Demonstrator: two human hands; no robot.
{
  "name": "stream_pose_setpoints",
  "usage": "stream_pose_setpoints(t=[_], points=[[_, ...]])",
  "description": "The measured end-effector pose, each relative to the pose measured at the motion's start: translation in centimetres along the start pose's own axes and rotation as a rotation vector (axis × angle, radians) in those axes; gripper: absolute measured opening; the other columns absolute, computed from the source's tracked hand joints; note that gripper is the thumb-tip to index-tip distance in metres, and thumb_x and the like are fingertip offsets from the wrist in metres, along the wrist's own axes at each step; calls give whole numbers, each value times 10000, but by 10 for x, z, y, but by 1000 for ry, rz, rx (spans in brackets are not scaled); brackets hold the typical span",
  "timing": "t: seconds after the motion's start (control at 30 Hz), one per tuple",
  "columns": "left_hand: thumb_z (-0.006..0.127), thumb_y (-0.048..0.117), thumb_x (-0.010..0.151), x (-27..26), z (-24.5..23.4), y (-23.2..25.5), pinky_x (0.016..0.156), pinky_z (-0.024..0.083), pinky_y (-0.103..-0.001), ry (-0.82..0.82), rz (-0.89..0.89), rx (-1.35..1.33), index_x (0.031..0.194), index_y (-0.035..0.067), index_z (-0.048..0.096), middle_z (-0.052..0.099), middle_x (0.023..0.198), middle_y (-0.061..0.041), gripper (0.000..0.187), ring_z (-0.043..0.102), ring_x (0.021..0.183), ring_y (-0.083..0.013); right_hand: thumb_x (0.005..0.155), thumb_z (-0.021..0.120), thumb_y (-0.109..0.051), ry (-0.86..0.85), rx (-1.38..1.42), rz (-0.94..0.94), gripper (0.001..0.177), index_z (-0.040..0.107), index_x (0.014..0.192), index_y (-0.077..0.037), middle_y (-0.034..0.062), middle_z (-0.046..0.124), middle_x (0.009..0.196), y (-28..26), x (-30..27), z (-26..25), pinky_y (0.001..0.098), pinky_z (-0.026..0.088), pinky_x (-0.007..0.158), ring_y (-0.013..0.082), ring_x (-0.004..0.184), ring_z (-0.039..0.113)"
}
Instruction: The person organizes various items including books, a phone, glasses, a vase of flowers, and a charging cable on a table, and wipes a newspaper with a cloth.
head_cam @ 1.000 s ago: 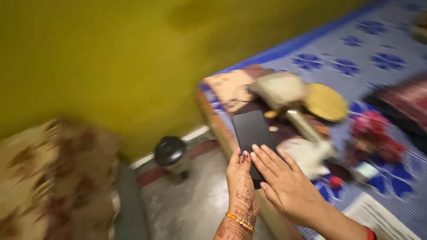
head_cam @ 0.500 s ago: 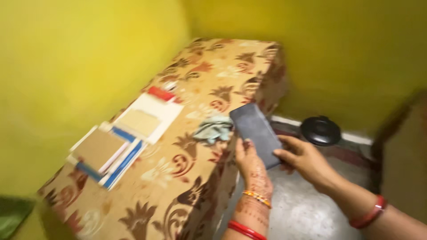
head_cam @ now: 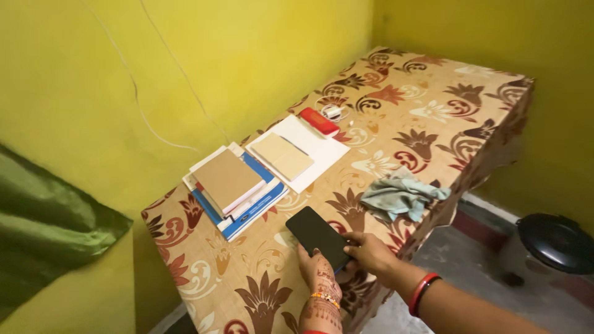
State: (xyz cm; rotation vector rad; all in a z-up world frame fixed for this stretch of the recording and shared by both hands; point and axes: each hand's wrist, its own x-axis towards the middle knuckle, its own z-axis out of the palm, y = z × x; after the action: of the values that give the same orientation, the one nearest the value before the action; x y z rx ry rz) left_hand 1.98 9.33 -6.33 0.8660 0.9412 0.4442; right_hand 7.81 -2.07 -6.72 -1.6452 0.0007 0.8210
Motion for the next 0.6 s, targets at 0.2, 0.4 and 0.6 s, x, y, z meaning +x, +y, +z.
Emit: stream_pose_setpoints(t=[0.2, 0.4, 0.6], points=[[607, -70, 916, 43, -15, -13, 890, 543, -357, 18, 144, 336, 1390, 97, 563, 723, 1199, -121, 504, 707, 1012, -249, 968, 512, 29, 31, 17, 45, 495, 550, 1453, -59, 98, 704, 1137, 7, 33, 16, 307, 580, 773, 184, 795, 648], [715, 15, 823, 51, -7, -21, 939, 569, -408, 122, 350, 669, 1312, 55, 637, 734, 1207, -172, 497, 733, 1087, -312, 920, 507, 53, -126, -124, -72, 626, 453, 1527, -87, 148, 711, 1166, 6, 29, 15, 308, 539, 873, 187, 976, 652], [750, 302, 913, 33, 11, -28, 1083, 434, -510, 309, 266, 1079, 1381, 48, 530, 581, 1373, -185, 576, 517, 1309, -385, 984, 525, -62, -204, 9, -43, 550, 453, 1525, -127, 52, 658, 1328, -4, -1, 7, 265, 469, 1013, 116, 1205, 597]])
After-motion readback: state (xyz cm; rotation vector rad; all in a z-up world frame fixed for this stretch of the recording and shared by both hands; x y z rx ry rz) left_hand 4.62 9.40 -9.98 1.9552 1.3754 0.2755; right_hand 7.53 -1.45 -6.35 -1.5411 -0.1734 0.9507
